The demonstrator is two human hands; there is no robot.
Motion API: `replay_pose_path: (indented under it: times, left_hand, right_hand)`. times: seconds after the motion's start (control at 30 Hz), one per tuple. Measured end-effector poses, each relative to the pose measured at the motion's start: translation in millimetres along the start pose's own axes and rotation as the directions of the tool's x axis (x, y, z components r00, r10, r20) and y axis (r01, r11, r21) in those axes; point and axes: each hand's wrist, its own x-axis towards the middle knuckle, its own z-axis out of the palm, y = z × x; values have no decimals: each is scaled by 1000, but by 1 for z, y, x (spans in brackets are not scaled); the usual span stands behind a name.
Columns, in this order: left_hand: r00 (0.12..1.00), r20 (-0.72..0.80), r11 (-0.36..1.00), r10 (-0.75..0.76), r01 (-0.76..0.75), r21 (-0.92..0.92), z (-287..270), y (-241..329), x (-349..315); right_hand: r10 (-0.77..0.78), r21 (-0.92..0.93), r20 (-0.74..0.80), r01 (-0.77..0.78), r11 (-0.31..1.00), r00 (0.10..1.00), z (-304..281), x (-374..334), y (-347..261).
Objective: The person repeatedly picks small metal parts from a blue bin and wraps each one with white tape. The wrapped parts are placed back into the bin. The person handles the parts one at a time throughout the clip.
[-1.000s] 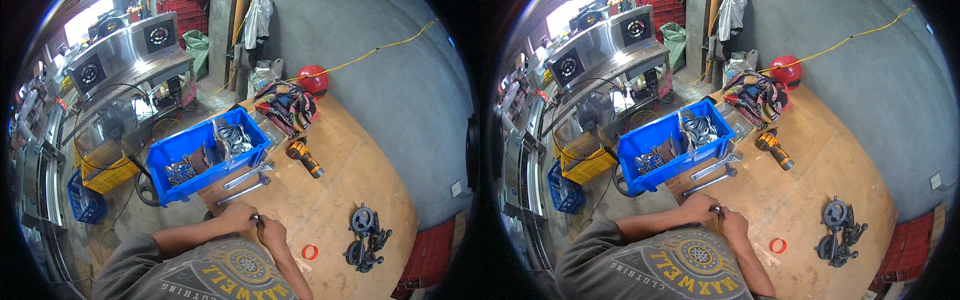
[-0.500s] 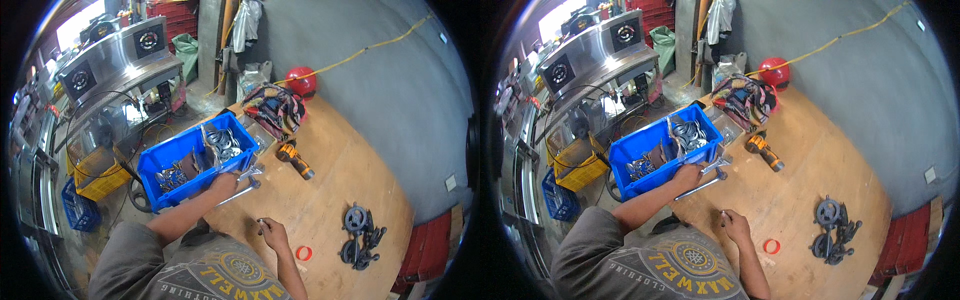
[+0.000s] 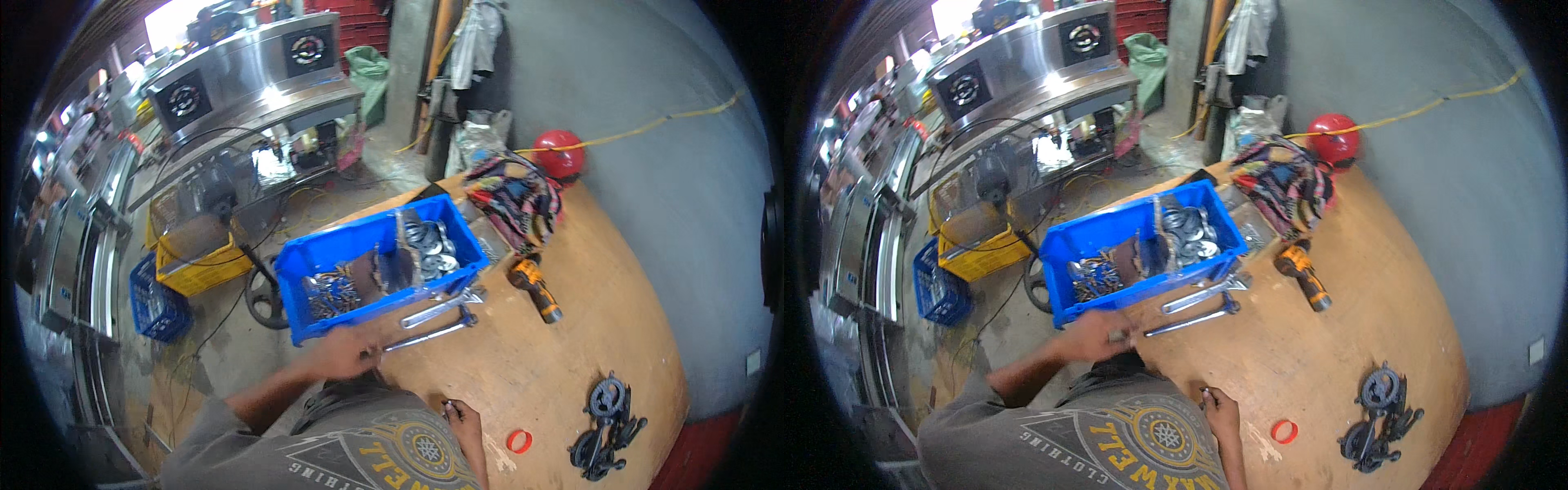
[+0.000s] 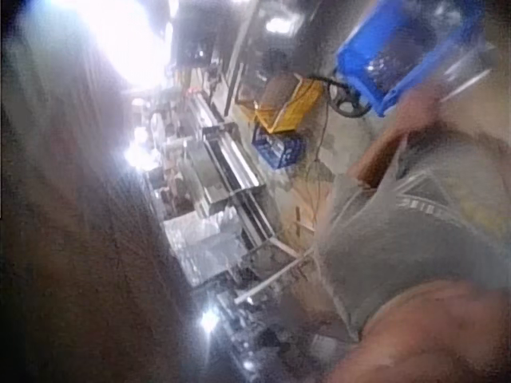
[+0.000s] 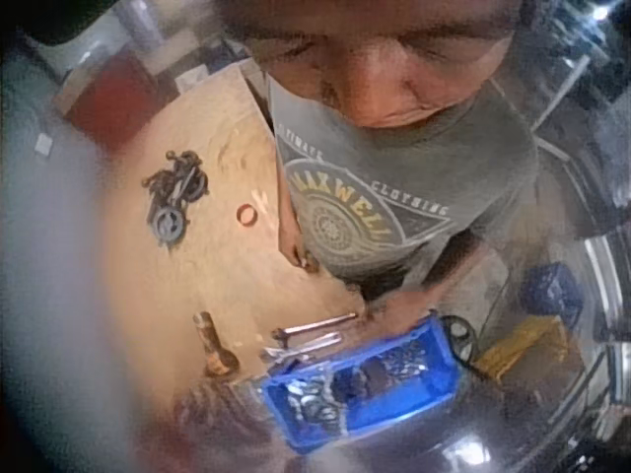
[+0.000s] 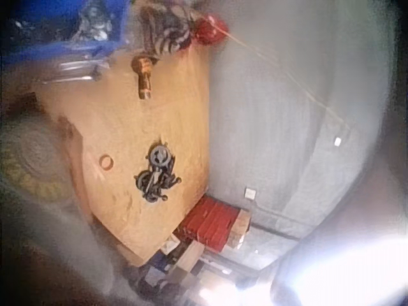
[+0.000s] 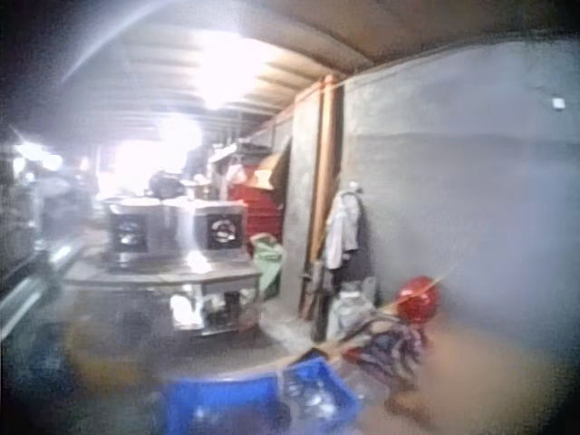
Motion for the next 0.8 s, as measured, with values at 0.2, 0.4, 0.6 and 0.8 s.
replay_pose_path:
  times: [0.2,0.4,0.6,0.8]
  left_hand:
    - [949,-279,953,-144,209,221,-82,-96,58]
    - [924,12,862,-381,351,365,-51,-165,59]
    - [944,-108,866,-313,330,375,-33,-193,73]
    - [879,140,800,-456,335,498,-21,-213,100]
  right_hand:
    - [-38,-39,9,39,998,999,11,24,-32]
    - [-23,-94,-30,20,995,999,30,47,-64]
    - [8,-71,-92,-15,997,996,62,55,-86]
    - [-26,-55,-120,20,998,992,74,62,-107]
